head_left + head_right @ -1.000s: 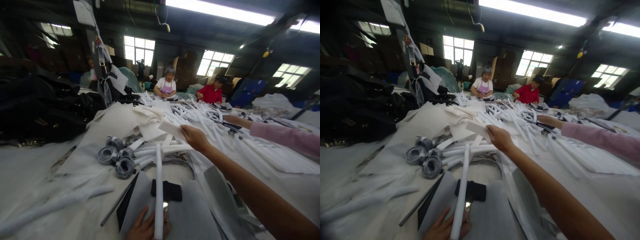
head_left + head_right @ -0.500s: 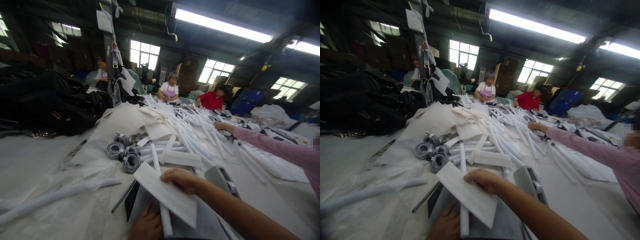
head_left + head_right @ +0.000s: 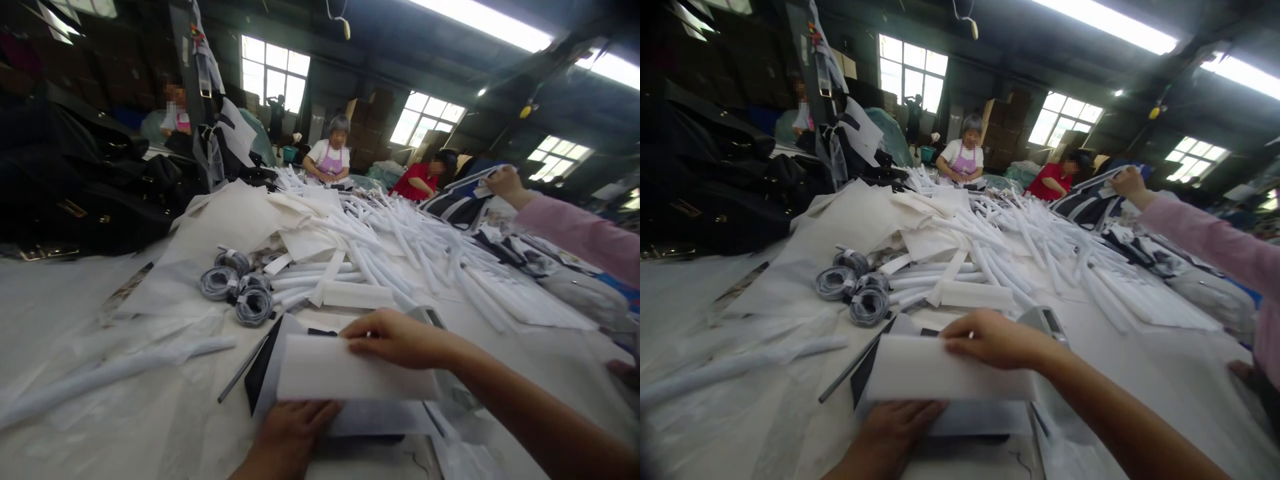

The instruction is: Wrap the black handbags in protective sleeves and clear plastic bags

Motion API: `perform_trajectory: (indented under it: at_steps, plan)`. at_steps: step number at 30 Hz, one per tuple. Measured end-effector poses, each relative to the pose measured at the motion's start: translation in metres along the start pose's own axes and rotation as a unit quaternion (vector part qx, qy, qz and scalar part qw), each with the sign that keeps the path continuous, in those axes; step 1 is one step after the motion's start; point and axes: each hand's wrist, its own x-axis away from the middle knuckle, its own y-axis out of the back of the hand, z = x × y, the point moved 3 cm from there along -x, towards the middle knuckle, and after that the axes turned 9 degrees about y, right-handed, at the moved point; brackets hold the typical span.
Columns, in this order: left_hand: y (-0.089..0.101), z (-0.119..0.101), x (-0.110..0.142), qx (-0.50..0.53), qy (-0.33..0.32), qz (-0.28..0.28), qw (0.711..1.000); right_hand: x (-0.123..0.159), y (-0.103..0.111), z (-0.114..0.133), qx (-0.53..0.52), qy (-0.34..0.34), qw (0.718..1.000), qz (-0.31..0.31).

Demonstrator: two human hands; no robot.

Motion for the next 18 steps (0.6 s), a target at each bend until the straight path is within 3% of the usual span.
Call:
perform_trajectory:
  at_steps: [3,7,11,15,18]
  plan:
    - [-0.009,0.004,0.009,0.032,0.056,0.010,0.998,0.008,-0.052,-0.006,-0.022,0.043,0.998,0.033]
    - [-0.008,0.004,0.014,0.011,0.028,0.029,0.999,0.006,-0.099,-0.041,0.025,0.022,0.998,-0.062]
    - [-0.002,0.004,0.004,-0.041,-0.031,-0.011,0.999,0.020,-0.109,-0.046,0.025,0.043,0.990,-0.129]
    - [0.002,0.006,-0.009,-0.044,-0.103,-0.030,0.993,0.038,-0.104,-0.026,0.018,0.146,0.988,-0.053]
    - [0.015,0.004,-0.017,-0.034,-0.120,-0.012,0.992,0.043,-0.111,-0.028,0.065,0.132,0.988,-0.046]
